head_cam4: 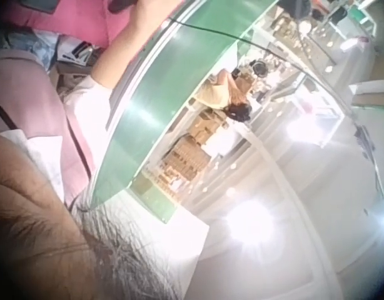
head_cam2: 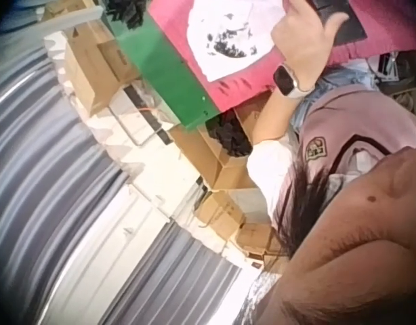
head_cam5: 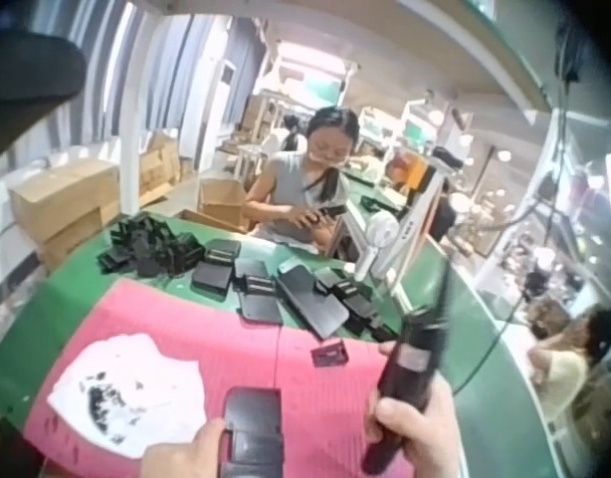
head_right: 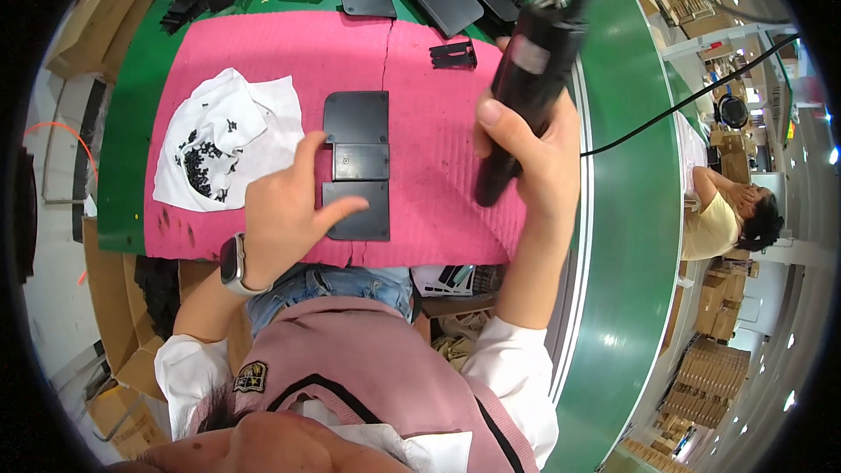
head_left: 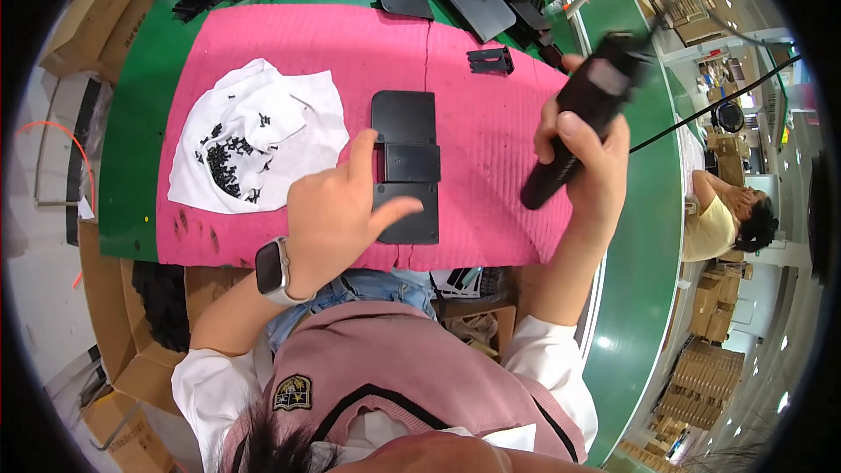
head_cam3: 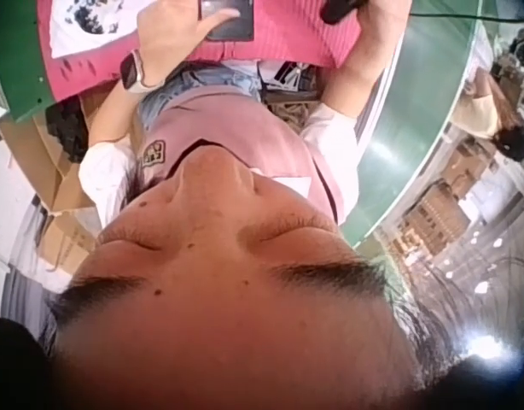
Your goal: Use an electric screwdriver to fasten small screws into plastic electronic components on a factory assembly line.
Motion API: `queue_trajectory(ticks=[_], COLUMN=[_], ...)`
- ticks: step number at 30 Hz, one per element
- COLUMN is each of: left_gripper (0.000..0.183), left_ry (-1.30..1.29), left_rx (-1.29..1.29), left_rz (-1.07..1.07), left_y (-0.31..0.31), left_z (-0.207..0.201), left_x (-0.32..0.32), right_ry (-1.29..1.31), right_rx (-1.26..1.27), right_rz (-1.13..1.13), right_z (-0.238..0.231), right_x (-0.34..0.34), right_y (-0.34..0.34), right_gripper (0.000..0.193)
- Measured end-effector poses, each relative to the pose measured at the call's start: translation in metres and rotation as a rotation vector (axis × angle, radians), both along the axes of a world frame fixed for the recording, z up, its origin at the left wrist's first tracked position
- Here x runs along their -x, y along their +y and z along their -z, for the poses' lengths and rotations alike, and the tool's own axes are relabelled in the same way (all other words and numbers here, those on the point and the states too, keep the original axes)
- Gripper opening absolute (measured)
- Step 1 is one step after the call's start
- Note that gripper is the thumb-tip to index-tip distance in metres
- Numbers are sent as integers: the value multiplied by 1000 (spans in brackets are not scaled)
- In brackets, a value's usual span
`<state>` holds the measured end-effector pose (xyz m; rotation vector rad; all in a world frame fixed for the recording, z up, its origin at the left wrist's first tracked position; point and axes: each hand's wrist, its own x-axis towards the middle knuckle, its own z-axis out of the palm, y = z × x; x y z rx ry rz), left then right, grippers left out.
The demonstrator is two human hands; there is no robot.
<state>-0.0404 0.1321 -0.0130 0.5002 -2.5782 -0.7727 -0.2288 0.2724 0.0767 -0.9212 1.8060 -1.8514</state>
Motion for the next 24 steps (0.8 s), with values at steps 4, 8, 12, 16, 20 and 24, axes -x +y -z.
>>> queue_trajectory(ticks=[4,8,12,16,20,24], left_gripper=[80,69,56,38,54,50], left_ry=[29,151,383,559,754,594], left_rx=[-80,-380,-566,-199,-126,-771], left_rz=[90,110,123,221,-61,84], left_y=[8,16,15,-2,-21,-26], left_z=[0,2,-11,-33,-40,-25], left_x=[3,4,2,-1,-16,-15], right_ry=[561,1060,1309,1262,1053,763], right_rx=[-515,-728,-553,-569,-267,-32], right_rz=[288,424,-210,-614,-514,-433], right_z=[57,41,-8,0,1,19], right_x=[57,35,-15,-40,-45,-63], right_y=[47,27,-16,-39,-48,-63], right_gripper=[50,75,86,37,27,37])
